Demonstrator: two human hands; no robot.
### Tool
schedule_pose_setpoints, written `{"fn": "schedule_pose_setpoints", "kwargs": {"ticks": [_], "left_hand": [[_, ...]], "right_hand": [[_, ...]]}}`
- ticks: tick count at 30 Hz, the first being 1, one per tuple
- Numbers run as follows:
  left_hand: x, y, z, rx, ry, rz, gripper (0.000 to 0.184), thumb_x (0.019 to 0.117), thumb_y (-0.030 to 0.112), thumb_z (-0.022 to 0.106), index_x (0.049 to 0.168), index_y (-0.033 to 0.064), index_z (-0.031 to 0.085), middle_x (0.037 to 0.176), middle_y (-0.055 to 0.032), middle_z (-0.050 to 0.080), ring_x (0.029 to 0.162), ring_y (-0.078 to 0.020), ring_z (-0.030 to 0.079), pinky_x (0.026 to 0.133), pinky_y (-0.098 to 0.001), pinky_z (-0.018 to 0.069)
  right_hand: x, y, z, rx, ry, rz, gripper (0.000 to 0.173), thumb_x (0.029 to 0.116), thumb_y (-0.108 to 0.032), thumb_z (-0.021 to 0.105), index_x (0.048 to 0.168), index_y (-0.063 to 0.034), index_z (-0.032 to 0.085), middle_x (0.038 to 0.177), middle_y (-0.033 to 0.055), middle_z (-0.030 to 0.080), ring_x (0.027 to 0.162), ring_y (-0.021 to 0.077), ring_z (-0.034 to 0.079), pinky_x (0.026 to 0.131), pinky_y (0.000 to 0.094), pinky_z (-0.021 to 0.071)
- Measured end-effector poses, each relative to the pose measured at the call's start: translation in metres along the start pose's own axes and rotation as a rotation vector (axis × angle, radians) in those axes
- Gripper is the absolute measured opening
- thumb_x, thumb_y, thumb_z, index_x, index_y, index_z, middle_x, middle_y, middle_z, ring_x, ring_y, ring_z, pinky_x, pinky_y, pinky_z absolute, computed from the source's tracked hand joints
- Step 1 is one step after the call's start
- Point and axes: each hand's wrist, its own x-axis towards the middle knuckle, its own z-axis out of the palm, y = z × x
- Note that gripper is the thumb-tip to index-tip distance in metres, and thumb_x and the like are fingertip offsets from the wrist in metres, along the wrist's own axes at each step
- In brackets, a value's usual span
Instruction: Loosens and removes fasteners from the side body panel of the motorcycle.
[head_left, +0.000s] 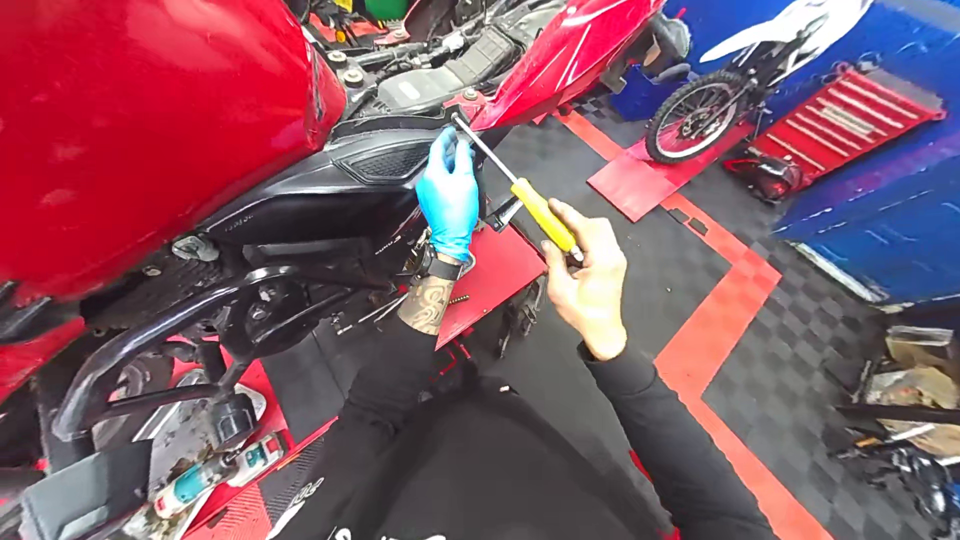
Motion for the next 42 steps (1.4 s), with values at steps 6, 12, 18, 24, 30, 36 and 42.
{"fn": "schedule_pose_setpoints", "kwargs": {"ticks": [6, 12, 18, 24, 30, 36, 42], "left_hand": [[0.003, 0.038, -0.019, 0.37, -0.198, -0.047, 0.042, 0.1081, 0.026, 0.047, 0.149, 0.0189, 0.052, 0.118, -0.0141, 0.071, 0.105, -0.0321, 0.069, 0.089, -0.0548, 0.055], [0.039, 0.031, 0.002, 0.586, -0.11, -0.032, 0.034, 0.1013, 0.023, 0.049, 0.129, 0.0143, 0.065, 0.115, -0.0077, 0.073, 0.108, -0.0237, 0.071, 0.093, -0.0501, 0.056], [0.047, 0.016, 0.008, 0.443, -0.028, 0.026, 0.029, 0.1039, 0.019, 0.043, 0.118, 0.008, 0.066, 0.092, -0.0029, 0.068, 0.079, -0.0113, 0.065, 0.075, -0.0351, 0.0543], [0.045, 0.015, 0.016, 0.373, 0.071, 0.023, 0.026, 0.1071, 0.019, 0.044, 0.106, 0.0087, 0.067, 0.075, 0.0042, 0.063, 0.06, -0.0049, 0.058, 0.06, -0.0261, 0.053], [0.019, 0.024, 0.016, 0.407, 0.064, -0.03, 0.024, 0.1102, 0.03, 0.045, 0.114, 0.0156, 0.064, 0.073, 0.0014, 0.055, 0.054, -0.008, 0.05, 0.051, -0.0243, 0.0452], [0.025, 0.024, 0.041, 0.857, 0.292, 0.098, 0.026, 0.1001, 0.031, 0.067, 0.121, 0.0158, 0.07, 0.094, 0.0024, 0.074, 0.074, -0.0053, 0.069, 0.071, -0.0283, 0.0583], [0.032, 0.011, 0.046, 1.121, 0.305, 0.393, 0.031, 0.0942, 0.021, 0.075, 0.123, 0.0081, 0.074, 0.118, -0.0042, 0.075, 0.109, -0.0109, 0.072, 0.098, -0.0306, 0.0579]], "right_hand": [[0.006, -0.002, 0.005, 0.893, -0.182, 0.61, 0.06, 0.0987, -0.002, 0.051, 0.155, -0.018, 0.037, 0.12, 0.0151, 0.067, 0.071, 0.0217, 0.072, 0.056, 0.0334, 0.0626], [0.016, 0.001, 0.007, 0.703, -0.208, 0.532, 0.032, 0.1113, -0.023, 0.044, 0.129, -0.0063, 0.065, 0.099, 0.009, 0.076, 0.046, 0.0073, 0.056, 0.038, 0.0204, 0.0459], [0.015, -0.006, 0.013, -0.05, 0.011, -0.136, 0.041, 0.0942, -0.014, 0.068, 0.135, -0.0066, 0.068, 0.108, 0.0145, 0.068, 0.082, 0.0194, 0.068, 0.064, 0.0327, 0.0586], [0.016, 0.016, 0.012, 0.01, -0.015, -0.249, 0.032, 0.0993, -0.01, 0.062, 0.13, -0.0032, 0.069, 0.104, 0.019, 0.067, 0.076, 0.0238, 0.067, 0.058, 0.0315, 0.0559], [0.042, 0.041, -0.006, 0.144, -0.048, -0.381, 0.028, 0.0997, -0.005, 0.058, 0.122, -0.0008, 0.073, 0.103, 0.0229, 0.071, 0.074, 0.026, 0.067, 0.057, 0.0303, 0.0526], [0.038, 0.153, -0.018, 0.502, -0.1, -0.262, 0.031, 0.0933, -0.013, 0.073, 0.124, -0.0081, 0.073, 0.112, 0.0173, 0.072, 0.093, 0.0204, 0.072, 0.074, 0.0288, 0.0607], [0.004, 0.286, -0.016, 0.912, -0.166, 0.175, 0.045, 0.0993, -0.04, 0.063, 0.13, -0.0082, 0.069, 0.107, 0.0045, 0.072, 0.091, 0.0048, 0.067, 0.078, 0.0224, 0.0583]]}}
